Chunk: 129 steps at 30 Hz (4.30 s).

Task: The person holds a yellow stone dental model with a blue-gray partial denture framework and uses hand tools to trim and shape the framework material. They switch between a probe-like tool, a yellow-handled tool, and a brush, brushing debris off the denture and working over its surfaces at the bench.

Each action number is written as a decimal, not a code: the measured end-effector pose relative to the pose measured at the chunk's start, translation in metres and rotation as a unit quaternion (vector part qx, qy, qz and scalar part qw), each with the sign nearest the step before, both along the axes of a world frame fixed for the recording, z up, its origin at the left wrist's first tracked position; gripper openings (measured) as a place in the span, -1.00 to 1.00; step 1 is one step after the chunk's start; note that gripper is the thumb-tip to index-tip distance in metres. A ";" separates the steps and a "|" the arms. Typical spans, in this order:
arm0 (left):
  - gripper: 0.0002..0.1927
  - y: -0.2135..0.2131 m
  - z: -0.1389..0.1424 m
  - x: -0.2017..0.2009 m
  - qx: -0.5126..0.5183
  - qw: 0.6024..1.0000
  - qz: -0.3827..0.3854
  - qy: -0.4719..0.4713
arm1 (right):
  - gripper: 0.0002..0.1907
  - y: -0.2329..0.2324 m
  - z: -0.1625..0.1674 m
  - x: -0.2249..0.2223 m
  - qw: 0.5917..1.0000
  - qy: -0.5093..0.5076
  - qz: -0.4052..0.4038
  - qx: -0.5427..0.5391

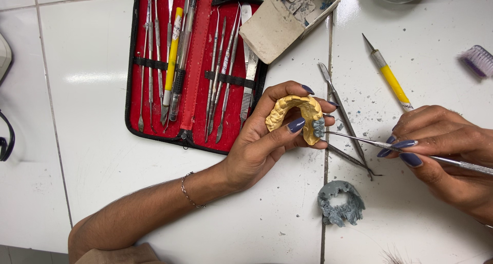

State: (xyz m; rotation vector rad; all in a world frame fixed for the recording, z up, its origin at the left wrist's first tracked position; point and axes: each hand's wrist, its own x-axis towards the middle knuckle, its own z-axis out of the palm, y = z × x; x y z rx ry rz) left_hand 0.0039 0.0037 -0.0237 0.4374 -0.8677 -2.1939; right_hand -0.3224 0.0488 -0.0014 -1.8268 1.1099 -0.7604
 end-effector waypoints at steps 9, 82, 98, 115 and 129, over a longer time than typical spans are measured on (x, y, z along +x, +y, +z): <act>-0.59 -0.001 0.000 0.001 0.008 1.000 0.000 0.003 | -0.79 0.000 -0.007 -0.002 0.999 -0.008 0.000 -0.033; -0.12 -0.003 0.015 -0.005 0.017 0.998 -0.060 -0.014 | -0.59 -0.072 -0.036 -0.057 0.954 0.259 -0.149 -0.020; -0.17 -0.001 0.017 -0.002 -0.006 0.999 -0.048 -0.022 | -0.79 -0.025 -0.009 -0.008 0.952 -0.242 0.185 0.022; -0.26 0.002 0.008 -0.004 -0.105 0.991 -0.022 -0.076 | -0.50 0.006 -0.003 0.013 0.994 -0.024 0.093 -0.043; -0.31 0.003 0.001 -0.004 -0.114 0.991 -0.013 -0.065 | -0.47 0.006 -0.038 -0.002 0.980 0.039 0.175 -0.089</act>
